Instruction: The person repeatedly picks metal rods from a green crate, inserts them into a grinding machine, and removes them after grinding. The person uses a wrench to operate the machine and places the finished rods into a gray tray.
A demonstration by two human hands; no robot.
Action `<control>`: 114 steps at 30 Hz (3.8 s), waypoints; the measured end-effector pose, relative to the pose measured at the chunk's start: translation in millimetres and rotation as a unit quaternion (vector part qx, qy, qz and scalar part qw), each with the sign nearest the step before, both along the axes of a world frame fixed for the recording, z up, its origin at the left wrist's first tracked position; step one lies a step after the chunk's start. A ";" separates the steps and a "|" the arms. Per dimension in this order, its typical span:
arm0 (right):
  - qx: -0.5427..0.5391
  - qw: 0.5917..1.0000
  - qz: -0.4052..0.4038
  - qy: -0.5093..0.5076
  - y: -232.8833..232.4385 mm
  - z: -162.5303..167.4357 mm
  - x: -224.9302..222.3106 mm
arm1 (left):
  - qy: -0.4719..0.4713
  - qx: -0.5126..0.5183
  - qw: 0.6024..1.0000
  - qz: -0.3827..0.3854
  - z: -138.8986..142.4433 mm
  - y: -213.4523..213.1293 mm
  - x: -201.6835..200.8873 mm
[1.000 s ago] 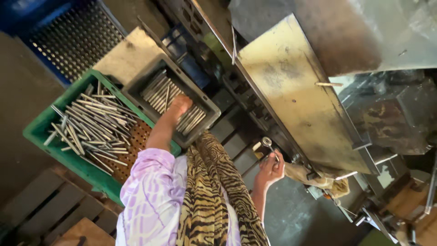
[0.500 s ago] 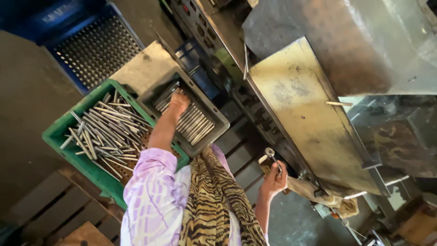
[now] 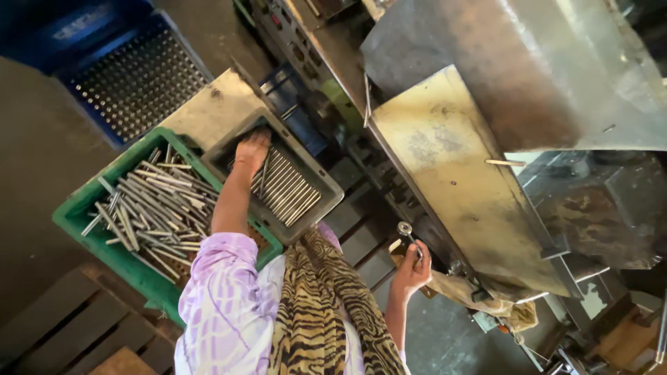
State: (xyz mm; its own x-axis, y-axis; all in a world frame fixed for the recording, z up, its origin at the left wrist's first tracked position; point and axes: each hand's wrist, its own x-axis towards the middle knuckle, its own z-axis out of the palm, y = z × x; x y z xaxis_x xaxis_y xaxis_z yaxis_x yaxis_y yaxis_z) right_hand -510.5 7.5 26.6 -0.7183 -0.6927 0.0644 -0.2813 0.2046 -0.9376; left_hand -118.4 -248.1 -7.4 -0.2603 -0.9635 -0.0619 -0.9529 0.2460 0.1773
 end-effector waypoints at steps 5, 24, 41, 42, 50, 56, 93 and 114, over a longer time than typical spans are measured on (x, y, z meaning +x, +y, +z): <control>-0.082 0.992 0.081 0.045 -3.2 4.2 7.4 | 0.020 -0.010 0.994 0.110 -9.1 46.9 -1.4; -0.007 1.000 -0.004 0.008 42.6 12.1 2.8 | 0.025 -0.028 0.964 0.264 1.7 56.8 -0.9; -0.028 0.998 0.023 -0.050 54.5 22.0 15.9 | 0.040 0.147 0.987 0.060 -0.6 127.2 -66.4; -0.024 0.998 0.023 -0.052 57.7 22.3 16.0 | 0.046 0.119 0.988 0.084 -1.5 129.8 -68.2; -0.052 0.997 0.048 0.016 94.7 18.7 10.7 | 0.077 0.130 0.980 0.133 -2.0 134.1 -84.7; 0.054 0.998 0.005 0.034 109.6 16.7 13.3 | 0.132 0.147 0.980 0.037 2.9 168.3 -100.0; -0.041 0.995 0.092 0.010 144.0 41.1 81.1 | -0.091 -0.019 0.996 0.012 48.3 363.3 125.7; -0.259 0.941 0.022 -0.218 201.2 135.7 3.6 | 0.631 0.143 0.738 -0.191 123.1 351.2 -262.3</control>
